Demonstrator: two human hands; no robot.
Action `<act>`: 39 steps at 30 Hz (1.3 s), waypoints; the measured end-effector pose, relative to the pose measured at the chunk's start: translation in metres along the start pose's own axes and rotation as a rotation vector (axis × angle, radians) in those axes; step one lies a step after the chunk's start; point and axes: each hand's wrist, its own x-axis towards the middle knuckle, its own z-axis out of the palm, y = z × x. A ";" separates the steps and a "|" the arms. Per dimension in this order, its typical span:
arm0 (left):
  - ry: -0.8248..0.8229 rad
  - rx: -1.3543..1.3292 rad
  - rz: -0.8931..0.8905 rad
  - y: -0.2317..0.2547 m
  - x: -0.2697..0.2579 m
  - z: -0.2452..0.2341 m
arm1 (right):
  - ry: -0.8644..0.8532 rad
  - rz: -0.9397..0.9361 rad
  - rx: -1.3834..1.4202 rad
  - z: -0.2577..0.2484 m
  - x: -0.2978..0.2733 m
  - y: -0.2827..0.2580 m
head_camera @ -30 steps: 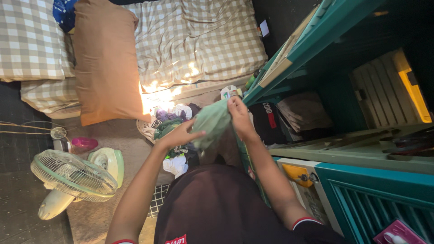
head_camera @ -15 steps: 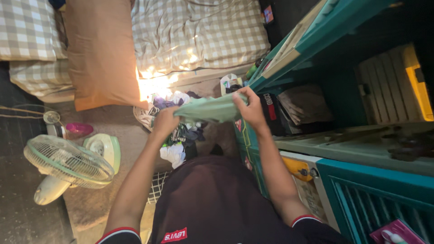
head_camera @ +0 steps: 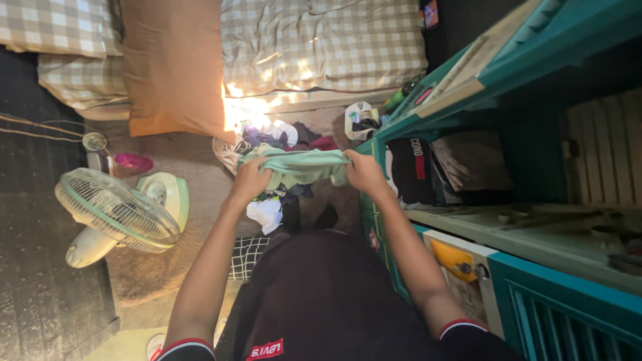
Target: The person sorts through a pile of clothes by picking them up from the floor, shaking them out, and placing them into different compartments of a cabinet.
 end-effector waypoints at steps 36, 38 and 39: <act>-0.805 -0.806 0.362 0.142 0.084 0.179 | 0.789 0.445 1.187 0.060 -0.106 0.108; -0.891 -0.811 0.348 0.153 0.087 0.209 | 0.832 0.460 1.178 0.056 -0.115 0.121; -0.896 -0.832 0.326 0.158 0.086 0.222 | 0.855 0.470 1.176 0.056 -0.120 0.128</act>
